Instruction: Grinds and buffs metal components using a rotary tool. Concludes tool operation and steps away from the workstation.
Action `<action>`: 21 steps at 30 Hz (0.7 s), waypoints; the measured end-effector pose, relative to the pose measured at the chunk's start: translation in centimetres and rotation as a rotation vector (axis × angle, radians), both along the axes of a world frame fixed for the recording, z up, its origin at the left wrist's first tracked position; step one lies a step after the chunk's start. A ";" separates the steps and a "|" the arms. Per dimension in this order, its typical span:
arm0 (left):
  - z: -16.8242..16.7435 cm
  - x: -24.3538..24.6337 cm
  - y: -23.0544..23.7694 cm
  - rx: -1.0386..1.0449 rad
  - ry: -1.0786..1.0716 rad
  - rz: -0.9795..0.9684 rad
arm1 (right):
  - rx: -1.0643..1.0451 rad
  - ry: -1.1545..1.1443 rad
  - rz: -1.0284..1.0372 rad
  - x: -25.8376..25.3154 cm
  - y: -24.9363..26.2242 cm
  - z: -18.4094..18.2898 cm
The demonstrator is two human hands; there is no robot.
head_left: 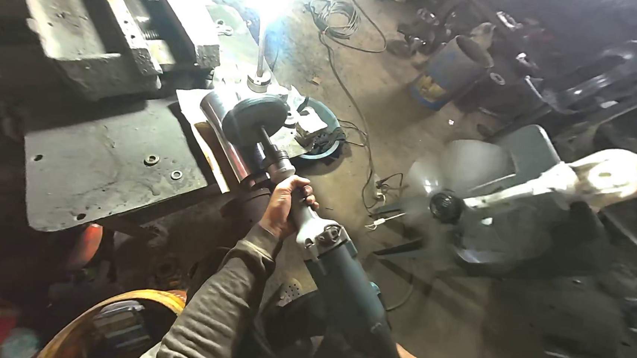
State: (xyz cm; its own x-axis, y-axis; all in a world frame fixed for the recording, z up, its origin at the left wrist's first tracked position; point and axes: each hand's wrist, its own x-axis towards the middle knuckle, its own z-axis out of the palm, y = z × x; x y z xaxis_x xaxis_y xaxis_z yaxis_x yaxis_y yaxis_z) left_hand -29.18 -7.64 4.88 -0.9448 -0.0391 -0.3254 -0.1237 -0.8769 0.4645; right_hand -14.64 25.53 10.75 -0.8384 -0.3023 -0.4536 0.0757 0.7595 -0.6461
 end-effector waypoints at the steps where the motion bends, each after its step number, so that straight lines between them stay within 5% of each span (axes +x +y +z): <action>1: 0.1 0.4 -0.2 0.003 0.015 0.012 | 0.007 0.005 0.011 0.2 -0.1 0.2; 12: -1.4 4.7 -2.8 0.095 0.064 0.173 | 0.064 0.006 0.226 1.2 -1.4 0.6; 21: -1.2 4.3 -2.5 0.078 0.053 0.185 | 0.076 0.013 0.209 0.7 -1.3 0.9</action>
State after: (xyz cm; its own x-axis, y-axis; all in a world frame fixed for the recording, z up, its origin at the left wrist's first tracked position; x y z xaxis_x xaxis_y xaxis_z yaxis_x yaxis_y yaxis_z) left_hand -24.88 -10.14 3.68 -0.9398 -0.1900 -0.2838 0.0655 -0.9158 0.3962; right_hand -13.98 24.22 11.68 -0.7672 -0.4354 -0.4709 -0.0964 0.8042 -0.5865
